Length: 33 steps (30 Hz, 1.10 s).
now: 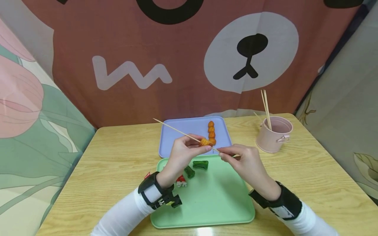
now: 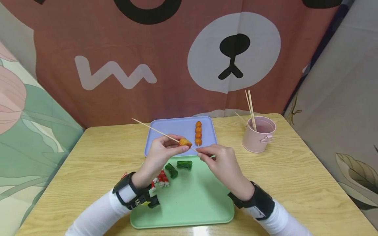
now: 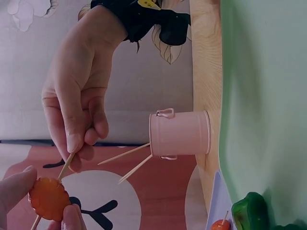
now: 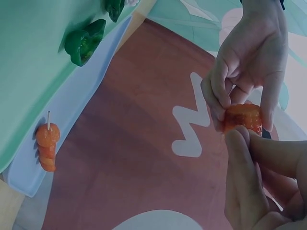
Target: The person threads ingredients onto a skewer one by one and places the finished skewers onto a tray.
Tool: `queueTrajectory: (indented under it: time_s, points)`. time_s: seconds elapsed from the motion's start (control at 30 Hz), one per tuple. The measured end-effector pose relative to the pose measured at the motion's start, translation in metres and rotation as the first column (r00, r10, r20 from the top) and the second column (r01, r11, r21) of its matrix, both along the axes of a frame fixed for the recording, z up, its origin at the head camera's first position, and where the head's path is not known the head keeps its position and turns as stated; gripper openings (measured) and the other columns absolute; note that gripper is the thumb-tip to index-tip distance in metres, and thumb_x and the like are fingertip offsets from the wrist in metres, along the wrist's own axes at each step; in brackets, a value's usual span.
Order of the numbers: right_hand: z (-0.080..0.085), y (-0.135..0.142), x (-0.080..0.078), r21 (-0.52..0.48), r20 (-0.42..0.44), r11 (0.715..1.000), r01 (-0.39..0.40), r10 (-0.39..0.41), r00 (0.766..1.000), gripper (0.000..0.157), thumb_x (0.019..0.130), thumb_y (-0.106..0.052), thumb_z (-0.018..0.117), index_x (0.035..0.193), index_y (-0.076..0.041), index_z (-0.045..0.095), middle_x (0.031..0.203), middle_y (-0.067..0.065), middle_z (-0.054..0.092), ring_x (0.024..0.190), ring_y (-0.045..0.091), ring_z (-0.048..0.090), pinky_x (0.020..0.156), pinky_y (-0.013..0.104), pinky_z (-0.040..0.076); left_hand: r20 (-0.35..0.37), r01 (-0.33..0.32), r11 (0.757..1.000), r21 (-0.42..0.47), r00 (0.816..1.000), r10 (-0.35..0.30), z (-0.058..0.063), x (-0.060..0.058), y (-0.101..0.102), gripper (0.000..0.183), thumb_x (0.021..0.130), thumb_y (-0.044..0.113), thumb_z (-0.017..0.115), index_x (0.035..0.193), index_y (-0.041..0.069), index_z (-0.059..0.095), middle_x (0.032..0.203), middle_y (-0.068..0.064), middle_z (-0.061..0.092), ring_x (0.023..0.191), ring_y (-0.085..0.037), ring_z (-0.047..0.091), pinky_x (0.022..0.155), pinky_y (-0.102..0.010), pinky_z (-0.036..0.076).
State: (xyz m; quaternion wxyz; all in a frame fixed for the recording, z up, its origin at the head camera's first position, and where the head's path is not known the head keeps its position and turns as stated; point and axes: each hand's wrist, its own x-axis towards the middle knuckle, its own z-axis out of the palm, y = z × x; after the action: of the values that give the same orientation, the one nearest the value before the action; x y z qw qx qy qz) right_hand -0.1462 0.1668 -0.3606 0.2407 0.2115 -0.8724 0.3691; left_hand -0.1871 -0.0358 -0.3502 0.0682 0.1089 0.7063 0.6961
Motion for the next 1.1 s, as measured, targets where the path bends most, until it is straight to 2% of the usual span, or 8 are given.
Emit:
queueTrajectory:
  time_s: [0.17,0.3,0.4,0.5,0.6,0.73,0.93,1.1]
  points:
    - [0.001,0.005,-0.002,0.009,-0.029,1.000,0.007,-0.006,1.000,0.017,0.075,0.000,0.077,0.091,-0.006,0.076,0.076,-0.001,0.070,0.064,0.007,0.066,0.056,0.012,0.052,-0.014,0.112,0.993,-0.037,0.994,-0.113,0.002,-0.003,-0.007,0.040,0.075,0.018,0.081,0.110,0.007,0.067,0.109,-0.008,0.068,0.096,-0.017,0.067,0.084,-0.030,0.055]
    - [0.000,0.017,-0.003,-0.024,-0.031,0.999,0.029,-0.029,0.999,0.018,0.075,0.004,0.075,0.090,-0.004,0.076,0.076,0.002,0.071,0.065,0.008,0.067,0.058,0.011,0.052,-0.094,0.168,0.955,-0.243,0.976,-0.195,0.000,-0.010,-0.020,0.037,0.077,0.017,0.078,0.112,0.012,0.066,0.109,-0.003,0.068,0.097,-0.016,0.065,0.086,-0.030,0.053]
    - [-0.001,0.027,-0.003,-0.034,-0.027,0.998,0.053,-0.054,0.998,0.016,0.076,0.003,0.075,0.091,-0.004,0.076,0.077,0.004,0.071,0.068,0.006,0.066,0.059,0.010,0.052,-0.217,0.108,0.882,-0.459,0.949,-0.229,-0.004,-0.016,-0.030,0.032,0.077,0.016,0.078,0.108,0.013,0.068,0.104,-0.001,0.068,0.096,-0.017,0.063,0.086,-0.033,0.052]
    - [-0.003,0.037,-0.003,-0.031,-0.035,0.996,0.079,-0.080,0.996,0.016,0.076,0.004,0.074,0.091,-0.003,0.076,0.077,0.004,0.071,0.069,0.003,0.064,0.059,0.009,0.051,-0.302,0.040,0.764,-0.644,0.904,-0.302,-0.010,-0.020,-0.038,0.026,0.076,0.017,0.079,0.101,0.014,0.071,0.099,0.000,0.068,0.094,-0.020,0.062,0.084,-0.034,0.051]
    - [-0.005,0.045,-0.001,-0.022,-0.050,0.994,0.110,-0.111,0.993,0.016,0.075,0.005,0.075,0.089,-0.003,0.076,0.075,0.005,0.071,0.068,0.000,0.064,0.059,0.007,0.050,-0.290,0.058,0.660,-0.749,0.867,-0.406,-0.017,-0.023,-0.045,0.025,0.075,0.016,0.080,0.098,0.013,0.072,0.097,0.000,0.067,0.095,-0.023,0.061,0.082,-0.033,0.049]
    - [-0.007,0.053,0.001,0.017,-0.062,0.986,0.165,-0.164,0.985,0.014,0.075,0.003,0.076,0.087,-0.003,0.076,0.075,0.004,0.071,0.067,-0.004,0.063,0.060,0.005,0.048,-0.223,0.128,0.553,-0.823,0.822,-0.523,-0.026,-0.025,-0.051,0.024,0.075,0.012,0.080,0.098,0.011,0.072,0.099,-0.001,0.066,0.096,-0.022,0.060,0.081,-0.032,0.049]
    - [-0.012,0.062,0.003,0.054,-0.053,0.975,0.216,-0.213,0.976,0.014,0.074,0.003,0.077,0.086,-0.003,0.076,0.075,0.003,0.071,0.066,-0.003,0.064,0.060,0.001,0.045,-0.202,0.129,0.444,-0.887,0.755,-0.624,-0.039,-0.025,-0.052,0.027,0.071,0.006,0.081,0.096,0.010,0.073,0.096,-0.002,0.068,0.096,-0.022,0.060,0.084,-0.031,0.048]
    - [-0.015,0.066,0.004,0.056,-0.056,0.974,0.221,-0.218,0.974,0.013,0.074,0.003,0.077,0.086,-0.003,0.076,0.075,0.003,0.071,0.065,-0.004,0.063,0.059,0.001,0.045,-0.200,0.104,0.402,-0.910,0.738,-0.644,-0.046,-0.025,-0.051,0.031,0.067,0.003,0.081,0.096,0.011,0.074,0.093,0.000,0.067,0.093,-0.019,0.059,0.083,-0.030,0.048]
